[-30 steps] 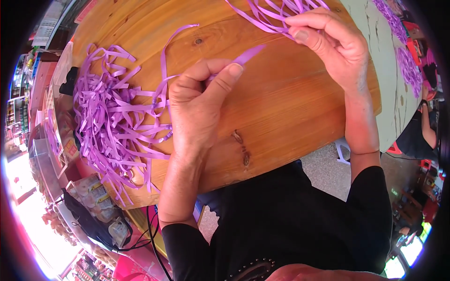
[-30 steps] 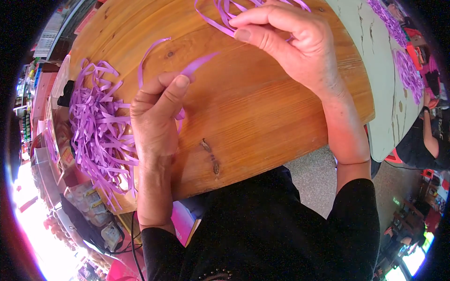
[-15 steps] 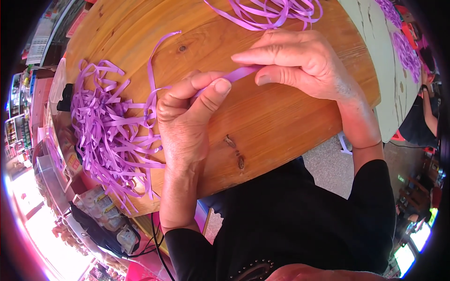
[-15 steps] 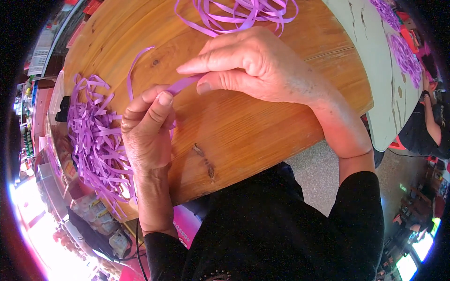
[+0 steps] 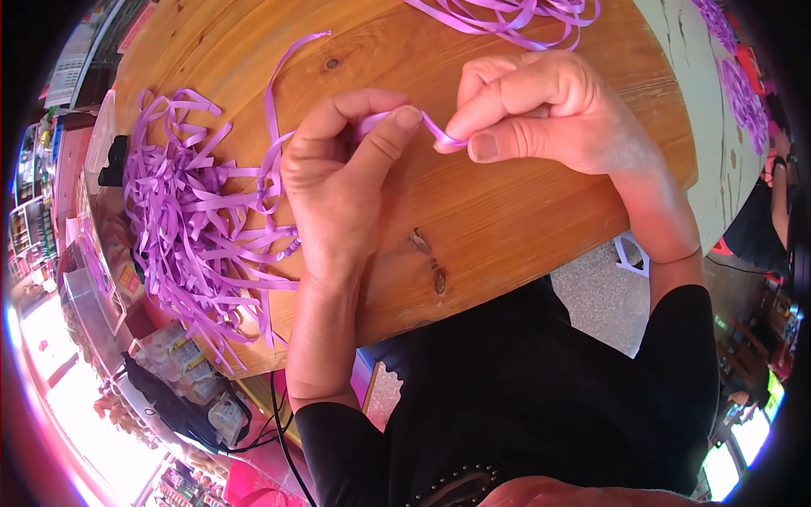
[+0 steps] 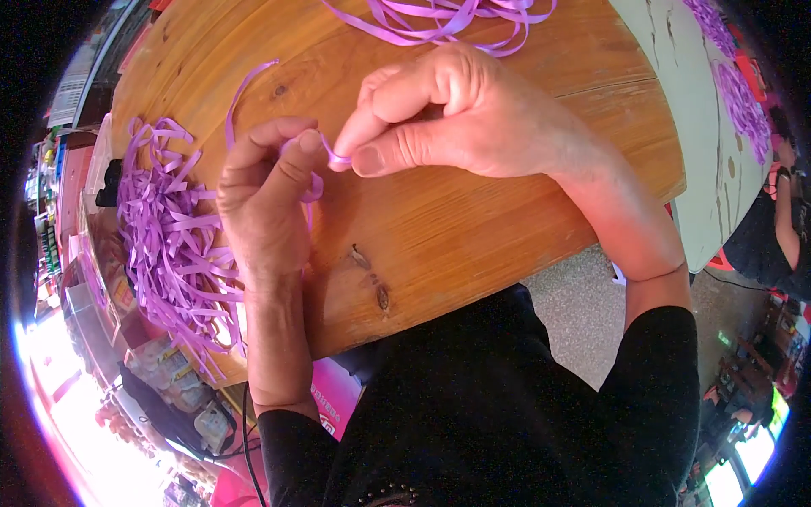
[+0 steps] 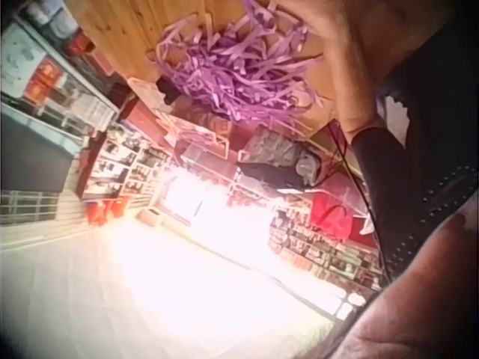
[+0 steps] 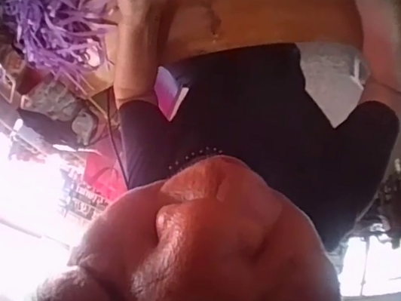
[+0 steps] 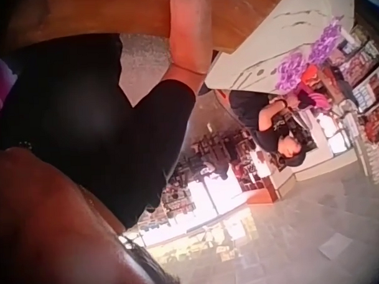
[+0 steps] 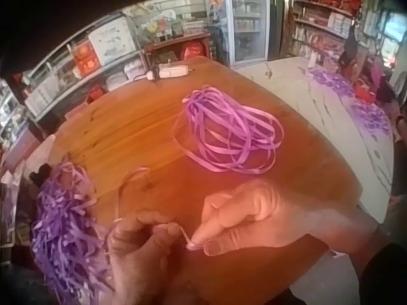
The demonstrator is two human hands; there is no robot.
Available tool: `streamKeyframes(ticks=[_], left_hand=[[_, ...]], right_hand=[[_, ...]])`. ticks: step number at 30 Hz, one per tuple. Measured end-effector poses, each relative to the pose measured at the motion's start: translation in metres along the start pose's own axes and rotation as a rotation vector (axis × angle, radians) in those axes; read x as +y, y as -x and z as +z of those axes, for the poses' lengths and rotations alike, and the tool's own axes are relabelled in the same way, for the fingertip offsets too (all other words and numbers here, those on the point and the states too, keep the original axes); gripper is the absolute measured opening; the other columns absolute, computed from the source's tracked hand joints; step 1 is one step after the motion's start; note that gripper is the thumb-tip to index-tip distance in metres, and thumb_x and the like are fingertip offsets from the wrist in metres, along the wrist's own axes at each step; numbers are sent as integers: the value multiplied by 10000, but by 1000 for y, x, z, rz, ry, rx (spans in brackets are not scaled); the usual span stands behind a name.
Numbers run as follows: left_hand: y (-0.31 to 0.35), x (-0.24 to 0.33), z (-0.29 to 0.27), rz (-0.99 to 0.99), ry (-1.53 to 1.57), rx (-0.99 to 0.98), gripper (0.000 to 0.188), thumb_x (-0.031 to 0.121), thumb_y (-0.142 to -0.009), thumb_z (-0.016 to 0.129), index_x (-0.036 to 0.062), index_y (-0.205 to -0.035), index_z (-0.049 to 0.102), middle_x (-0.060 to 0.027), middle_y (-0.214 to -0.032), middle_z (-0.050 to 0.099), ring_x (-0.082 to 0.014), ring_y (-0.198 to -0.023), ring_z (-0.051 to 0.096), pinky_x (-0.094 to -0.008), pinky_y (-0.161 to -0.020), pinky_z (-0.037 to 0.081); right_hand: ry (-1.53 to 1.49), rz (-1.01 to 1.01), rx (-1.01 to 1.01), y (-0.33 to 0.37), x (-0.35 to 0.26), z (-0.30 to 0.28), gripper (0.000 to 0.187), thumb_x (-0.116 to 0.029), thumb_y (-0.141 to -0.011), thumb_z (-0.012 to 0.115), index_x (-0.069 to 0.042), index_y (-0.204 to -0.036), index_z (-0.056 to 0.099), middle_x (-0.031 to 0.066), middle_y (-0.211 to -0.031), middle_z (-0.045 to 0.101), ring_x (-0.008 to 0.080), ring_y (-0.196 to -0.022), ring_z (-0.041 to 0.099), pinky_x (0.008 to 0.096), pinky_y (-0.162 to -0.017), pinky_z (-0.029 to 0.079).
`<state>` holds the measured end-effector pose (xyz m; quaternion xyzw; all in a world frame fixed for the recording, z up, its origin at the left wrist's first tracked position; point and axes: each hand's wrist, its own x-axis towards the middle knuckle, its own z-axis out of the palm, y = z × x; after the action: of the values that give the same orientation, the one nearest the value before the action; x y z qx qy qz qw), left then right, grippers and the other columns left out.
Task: The person picks up a purple ribbon from a pile on a wooden table and ties a knot in it by hand. They repeat this process, connecting each newly knotted ribbon to a growing chain of purple ribbons.
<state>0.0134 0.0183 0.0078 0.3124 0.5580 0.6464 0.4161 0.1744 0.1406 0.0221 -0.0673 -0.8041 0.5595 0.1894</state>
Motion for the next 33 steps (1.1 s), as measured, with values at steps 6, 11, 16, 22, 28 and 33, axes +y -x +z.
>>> streamKeyframes(ticks=[6, 11, 16, 22, 28, 33], left_hand=[[6, -18, 2, -86, 335, -61, 135, -44, -832, 638, 17, -953, 627, 27, -824, 611, -20, -683, 508, -156, -569, 385], [12, -16, 10, 16, 223, -4, 132, -29, -843, 638, 13, -968, 634, 21, -861, 616, -29, -764, 527, -160, -682, 418], [14, -19, 15, 19, 187, 6, 143, -14, -841, 651, 8, -982, 642, 19, -858, 617, -31, -782, 522, -159, -724, 418], [13, -23, 13, 24, 121, 46, 129, 8, -839, 668, 4, -967, 651, 26, -834, 625, -25, -750, 523, -153, -706, 412], [14, -17, 12, 31, 157, 11, 118, 18, -846, 660, 0, -963, 656, 7, -861, 639, -36, -788, 542, -168, -740, 424], [16, -8, 21, -14, 125, 56, 144, 33, -863, 615, -36, -984, 650, -16, -795, 629, -49, -626, 450, -176, -562, 334]], right_hand=[[-286, 44, 120, -3, 6, 15, 212, -6, -813, 648, -21, -1021, 689, 34, -857, 597, 126, -790, 542, 231, -724, 434], [273, -207, 159, -13, 25, 10, 220, -10, -872, 574, 30, -1078, 642, 79, -937, 584, 141, -830, 530, 240, -739, 436], [743, -1154, 415, -30, 51, 2, 285, 34, -756, 680, -27, -1034, 674, 90, -840, 634, 223, -707, 615, 268, -624, 491], [559, -122, 268, -1, -15, 21, 274, 23, -764, 670, -39, -1029, 640, 99, -849, 634, 232, -733, 628, 275, -622, 498], [257, -685, 232, -18, 37, 11, 216, -23, -826, 655, -31, -1039, 621, 89, -924, 650, 175, -850, 632, 262, -752, 490], [118, -561, 53, -14, 30, 4, 188, -23, -854, 626, -14, -1042, 624, 97, -956, 647, 186, -927, 623, 261, -807, 482]])
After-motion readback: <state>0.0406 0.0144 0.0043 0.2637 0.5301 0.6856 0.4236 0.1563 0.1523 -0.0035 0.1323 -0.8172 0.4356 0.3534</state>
